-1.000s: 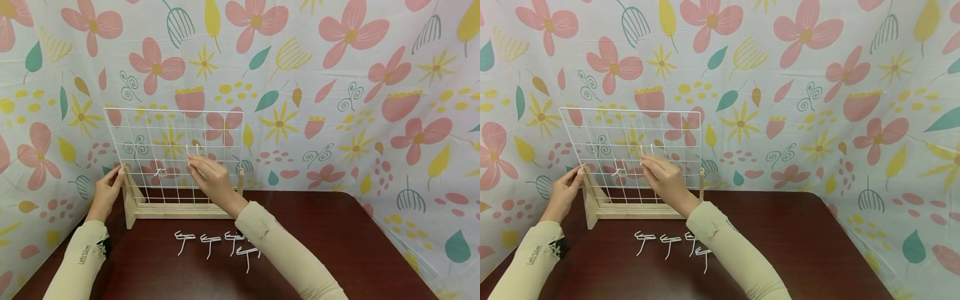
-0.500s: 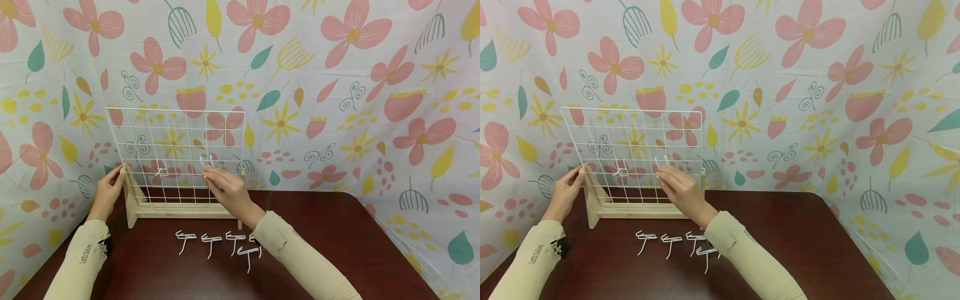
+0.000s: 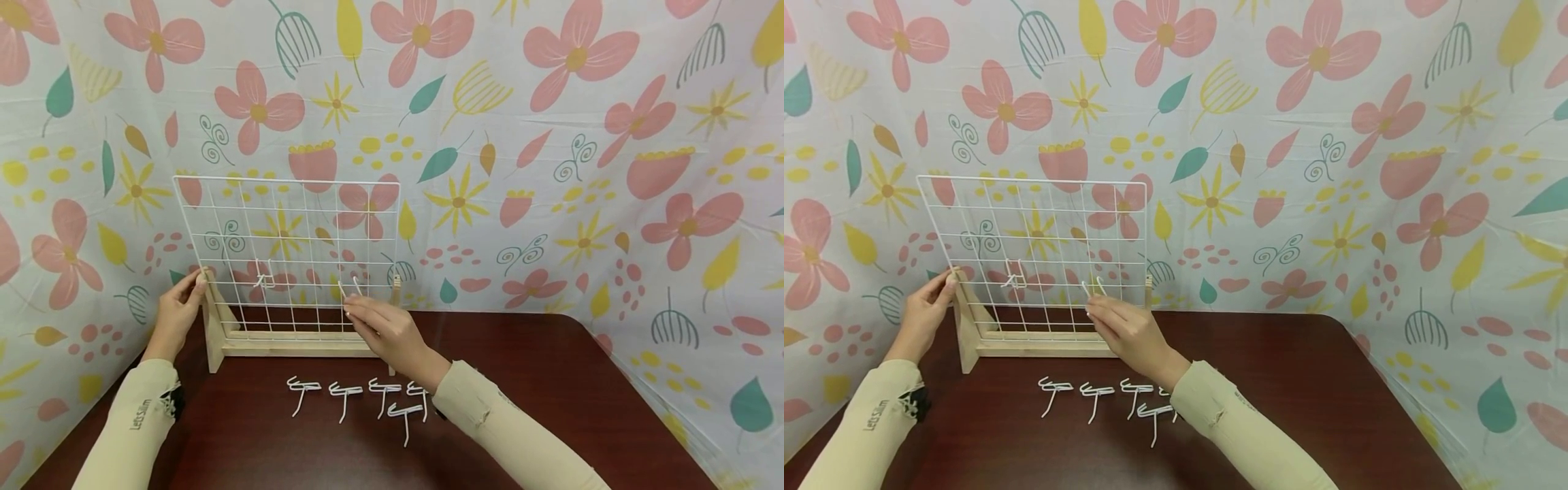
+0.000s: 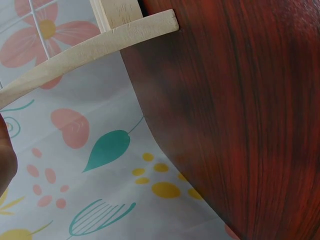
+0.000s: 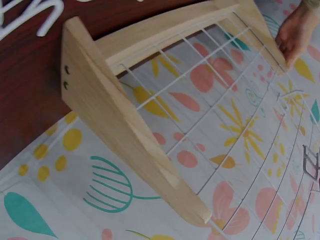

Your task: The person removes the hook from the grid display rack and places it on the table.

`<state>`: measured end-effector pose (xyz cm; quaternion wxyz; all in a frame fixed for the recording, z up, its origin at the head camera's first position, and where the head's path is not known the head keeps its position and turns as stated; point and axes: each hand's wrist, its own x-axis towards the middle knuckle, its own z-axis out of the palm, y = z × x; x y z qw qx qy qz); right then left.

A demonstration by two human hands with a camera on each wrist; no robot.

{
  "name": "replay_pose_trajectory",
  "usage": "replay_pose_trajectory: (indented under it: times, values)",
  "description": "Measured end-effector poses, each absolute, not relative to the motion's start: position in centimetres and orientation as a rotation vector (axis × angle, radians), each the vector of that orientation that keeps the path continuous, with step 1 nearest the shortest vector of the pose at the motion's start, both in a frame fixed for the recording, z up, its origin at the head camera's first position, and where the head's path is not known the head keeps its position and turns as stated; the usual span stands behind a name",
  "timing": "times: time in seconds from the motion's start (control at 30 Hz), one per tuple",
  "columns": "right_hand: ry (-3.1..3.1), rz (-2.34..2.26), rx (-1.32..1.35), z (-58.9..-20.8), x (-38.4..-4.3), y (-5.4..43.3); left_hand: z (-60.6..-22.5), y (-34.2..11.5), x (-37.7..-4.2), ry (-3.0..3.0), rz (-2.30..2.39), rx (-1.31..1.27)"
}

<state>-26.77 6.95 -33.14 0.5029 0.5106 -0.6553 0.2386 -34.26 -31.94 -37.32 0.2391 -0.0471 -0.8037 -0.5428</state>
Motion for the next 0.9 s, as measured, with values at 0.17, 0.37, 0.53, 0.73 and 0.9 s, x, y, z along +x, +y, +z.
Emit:
replay_pose_trajectory:
  times: [0.17, 0.37, 0.53, 0.73, 0.9]
  values:
    - [-1.582, 0.529, 1.285, -33.8, -26.0, 7.7, -37.1, -31.8, -34.2, -2.205, -1.489, -0.147]
    - [-1.56, 0.468, 1.38, -34.8, -25.3, 8.7, -37.0, -31.7, -34.1, -2.212, -1.496, -0.147]
    - [-1.552, 0.395, 1.417, -35.8, -25.0, 9.5, -37.0, -31.7, -34.0, -2.203, -1.497, -0.142]
    - [-1.545, 0.312, 1.459, -36.7, -24.7, 10.1, -37.0, -31.8, -34.0, -2.19, -1.52, -0.133]
    - [-1.561, 0.283, 1.506, -37.4, -24.1, 10.5, -37.2, -31.9, -34.1, -2.197, -1.513, -0.128]
